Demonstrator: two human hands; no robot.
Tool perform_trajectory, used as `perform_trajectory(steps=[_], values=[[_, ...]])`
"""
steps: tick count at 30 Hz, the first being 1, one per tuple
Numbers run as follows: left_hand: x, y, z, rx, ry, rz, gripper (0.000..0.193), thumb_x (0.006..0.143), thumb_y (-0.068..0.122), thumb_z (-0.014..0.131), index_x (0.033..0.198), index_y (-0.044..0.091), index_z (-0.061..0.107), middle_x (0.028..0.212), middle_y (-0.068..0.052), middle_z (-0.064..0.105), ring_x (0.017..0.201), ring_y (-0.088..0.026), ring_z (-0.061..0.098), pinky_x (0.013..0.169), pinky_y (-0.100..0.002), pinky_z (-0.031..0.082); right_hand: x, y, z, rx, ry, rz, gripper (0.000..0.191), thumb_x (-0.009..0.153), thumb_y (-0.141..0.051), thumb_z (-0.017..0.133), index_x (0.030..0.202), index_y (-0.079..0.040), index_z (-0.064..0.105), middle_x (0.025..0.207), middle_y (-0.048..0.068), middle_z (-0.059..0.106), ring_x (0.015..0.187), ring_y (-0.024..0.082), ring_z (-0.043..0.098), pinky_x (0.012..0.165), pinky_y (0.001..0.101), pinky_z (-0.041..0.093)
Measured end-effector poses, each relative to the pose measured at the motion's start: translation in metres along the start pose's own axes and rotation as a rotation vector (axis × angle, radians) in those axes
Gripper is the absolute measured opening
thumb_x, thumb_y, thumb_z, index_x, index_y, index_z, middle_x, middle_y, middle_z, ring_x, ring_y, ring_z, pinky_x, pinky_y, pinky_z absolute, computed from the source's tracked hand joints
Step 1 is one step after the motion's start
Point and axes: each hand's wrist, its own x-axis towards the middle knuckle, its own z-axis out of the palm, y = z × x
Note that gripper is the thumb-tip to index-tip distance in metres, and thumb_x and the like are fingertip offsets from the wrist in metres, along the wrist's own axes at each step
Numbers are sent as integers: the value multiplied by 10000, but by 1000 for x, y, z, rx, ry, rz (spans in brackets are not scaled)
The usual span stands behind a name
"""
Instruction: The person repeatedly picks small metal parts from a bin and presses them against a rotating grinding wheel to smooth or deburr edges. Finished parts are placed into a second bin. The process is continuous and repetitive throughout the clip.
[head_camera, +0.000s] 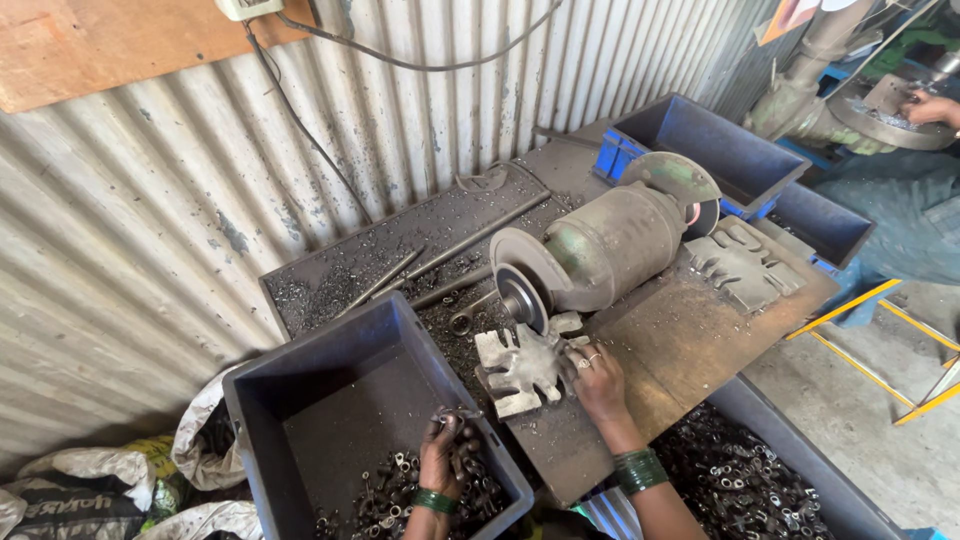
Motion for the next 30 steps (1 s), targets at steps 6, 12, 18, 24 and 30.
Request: perform_trajectory(steps=[6, 12, 18, 24, 30], values=[[0, -4, -1, -15, -17, 24, 248, 916, 115, 648, 1161, 112, 610, 915, -70, 702, 688, -163, 629, 529, -318, 549, 15, 0, -2, 313, -110, 302, 247, 775, -69, 741, 1020, -55, 763, 1046, 166, 718, 954, 369, 697, 819, 429, 553], [5, -8, -8, -40, -32, 23, 241, 903, 99, 654, 1139, 123, 613, 884, -59, 686, 664, -151, 606, 527, -315, 542, 37, 2, 9, 347, -148, 430, 207, 792, -46, 718, 993, -27, 763, 976, 196, 735, 932, 379, 702, 833, 434, 547], [7, -13, -10, -48, -40, -19, 227, 916, 126, 666, 1137, 127, 612, 851, -42, 656, 672, -144, 595, 551, -313, 534, 36, -1, 11, 319, -128, 455, 202, 780, -64, 739, 977, -47, 778, 961, 189, 744, 925, 375, 703, 838, 432, 550], [7, -11, -8, -50, -63, -21, 215, 904, 129, 679, 1114, 121, 635, 838, -35, 672, 647, -137, 594, 546, -313, 546, 37, -6, 5, 296, -145, 509, 238, 768, -51, 739, 1003, -53, 777, 947, 189, 744, 898, 348, 714, 838, 415, 550], [2, -6, 1, -78, -56, -13, 219, 898, 112, 674, 1113, 107, 635, 860, -51, 696, 645, -139, 599, 544, -311, 546, 43, -16, -12, 295, -99, 529, 254, 778, -36, 720, 1026, -38, 774, 974, 207, 744, 907, 353, 716, 841, 416, 553]])
